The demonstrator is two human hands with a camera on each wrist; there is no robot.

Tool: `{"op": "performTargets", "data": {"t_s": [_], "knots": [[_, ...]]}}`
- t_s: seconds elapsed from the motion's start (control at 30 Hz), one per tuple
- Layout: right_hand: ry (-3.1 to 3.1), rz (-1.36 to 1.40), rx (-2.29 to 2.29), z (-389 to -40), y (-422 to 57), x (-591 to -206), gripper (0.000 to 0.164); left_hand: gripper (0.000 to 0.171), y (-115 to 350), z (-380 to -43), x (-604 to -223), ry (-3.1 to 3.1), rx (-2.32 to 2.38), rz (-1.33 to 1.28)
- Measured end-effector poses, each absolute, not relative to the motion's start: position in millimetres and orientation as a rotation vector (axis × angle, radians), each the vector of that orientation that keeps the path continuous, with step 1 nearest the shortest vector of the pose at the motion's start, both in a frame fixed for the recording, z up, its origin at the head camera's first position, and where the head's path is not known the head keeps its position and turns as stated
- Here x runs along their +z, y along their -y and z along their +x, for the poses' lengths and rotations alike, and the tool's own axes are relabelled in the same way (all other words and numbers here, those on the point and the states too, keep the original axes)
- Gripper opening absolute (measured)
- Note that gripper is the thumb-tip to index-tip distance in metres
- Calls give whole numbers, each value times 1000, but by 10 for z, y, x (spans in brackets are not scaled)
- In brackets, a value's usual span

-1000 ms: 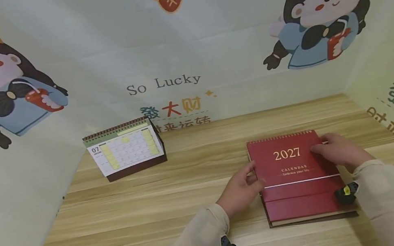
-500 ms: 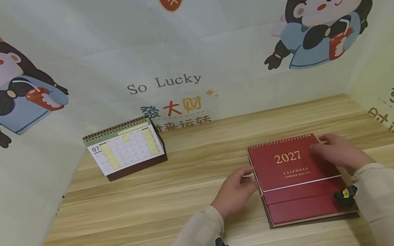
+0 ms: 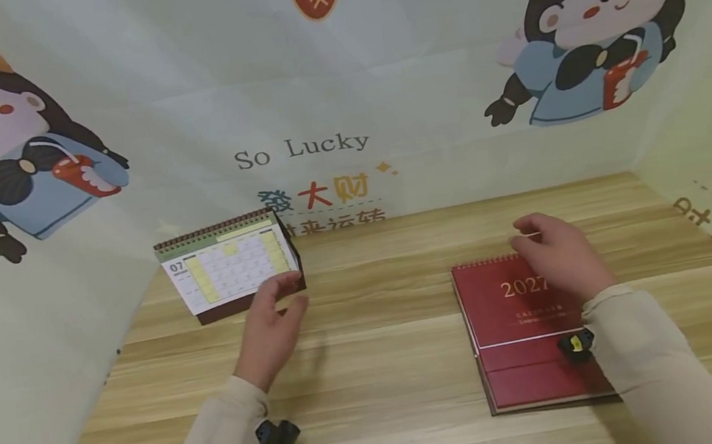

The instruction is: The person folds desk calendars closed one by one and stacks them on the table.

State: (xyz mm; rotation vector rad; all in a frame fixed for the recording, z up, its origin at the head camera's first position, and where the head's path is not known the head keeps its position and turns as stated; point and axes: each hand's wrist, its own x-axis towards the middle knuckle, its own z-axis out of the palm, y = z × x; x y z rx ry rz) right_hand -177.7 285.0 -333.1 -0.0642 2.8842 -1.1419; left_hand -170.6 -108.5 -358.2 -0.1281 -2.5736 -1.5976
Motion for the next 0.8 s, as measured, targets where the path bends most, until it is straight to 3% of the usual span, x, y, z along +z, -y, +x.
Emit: {"op": "performTargets", "data": {"t_s": [0.47,0.8], "knots": [[-2899,-408,-1233,-2139,-1946,-3214,38,37,2346,-1451,-3402,2572,-976,-189],[-2811,-578,-1256,-2448,-1197,-3321,35,41,2884,-1714,-3542,2394,-1049,175]]}}
